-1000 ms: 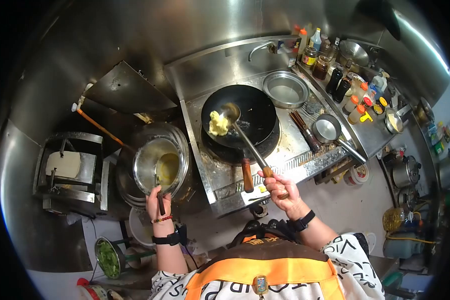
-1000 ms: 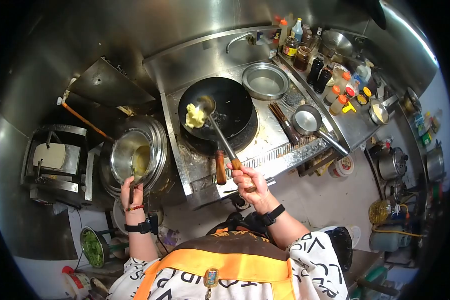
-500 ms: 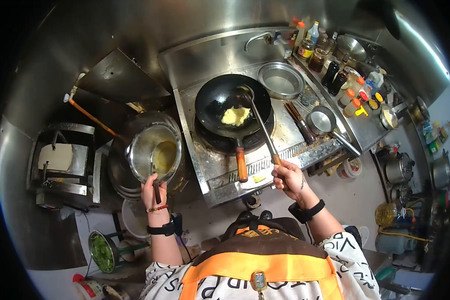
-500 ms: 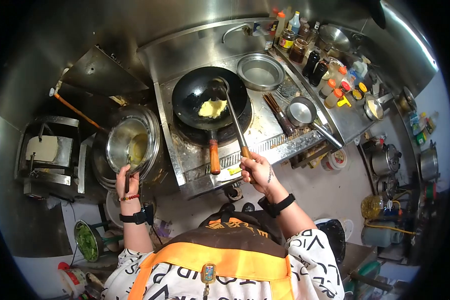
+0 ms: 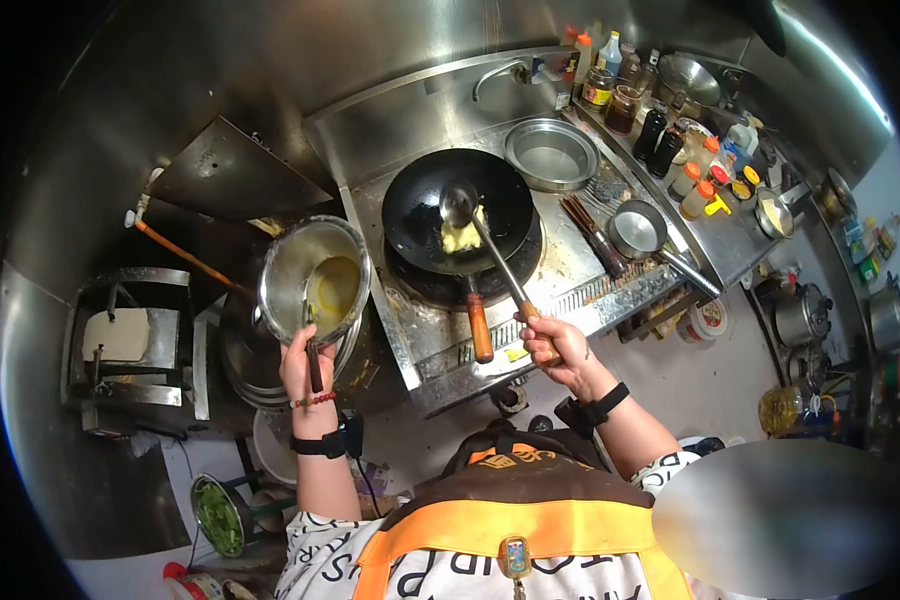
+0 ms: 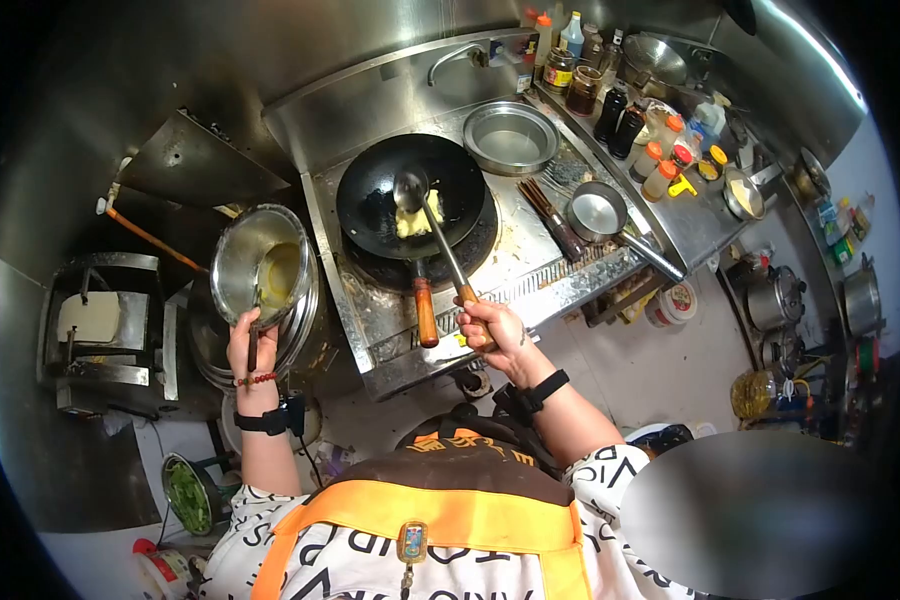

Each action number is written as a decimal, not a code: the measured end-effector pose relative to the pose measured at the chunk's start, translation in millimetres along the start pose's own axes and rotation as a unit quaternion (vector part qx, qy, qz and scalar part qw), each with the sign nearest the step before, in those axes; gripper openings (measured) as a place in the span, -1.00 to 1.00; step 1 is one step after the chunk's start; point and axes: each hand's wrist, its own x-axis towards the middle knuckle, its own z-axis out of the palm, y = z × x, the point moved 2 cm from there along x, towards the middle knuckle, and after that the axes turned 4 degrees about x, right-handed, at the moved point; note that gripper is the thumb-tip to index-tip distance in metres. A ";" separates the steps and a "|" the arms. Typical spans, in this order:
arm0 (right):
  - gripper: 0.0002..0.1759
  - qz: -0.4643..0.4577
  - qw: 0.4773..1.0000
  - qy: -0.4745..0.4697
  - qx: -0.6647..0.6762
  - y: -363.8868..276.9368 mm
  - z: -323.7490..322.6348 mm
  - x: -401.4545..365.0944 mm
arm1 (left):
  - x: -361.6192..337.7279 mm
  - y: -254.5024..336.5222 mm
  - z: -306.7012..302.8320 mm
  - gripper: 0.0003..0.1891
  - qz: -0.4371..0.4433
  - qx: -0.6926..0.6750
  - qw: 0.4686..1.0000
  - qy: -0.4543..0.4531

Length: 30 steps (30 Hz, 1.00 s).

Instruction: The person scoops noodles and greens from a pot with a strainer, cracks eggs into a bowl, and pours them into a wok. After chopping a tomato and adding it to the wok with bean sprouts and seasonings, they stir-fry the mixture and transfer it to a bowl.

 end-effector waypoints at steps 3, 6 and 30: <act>-0.83 -0.001 0.999 0.036 -0.040 1.4 -6.5 9.1 | 5.8 5.1 11.5 -0.57 -0.008 0.007 1.000 -0.020; -0.78 -0.060 0.973 0.057 -0.214 1.9 1.1 0.0 | 17.7 4.9 23.5 -0.54 -0.020 0.021 0.997 -0.072; -0.48 -0.370 0.661 -0.036 -0.652 -159.9 -187.1 -70.1 | -155.5 -396.7 430.7 -0.69 -0.342 0.282 0.786 -0.430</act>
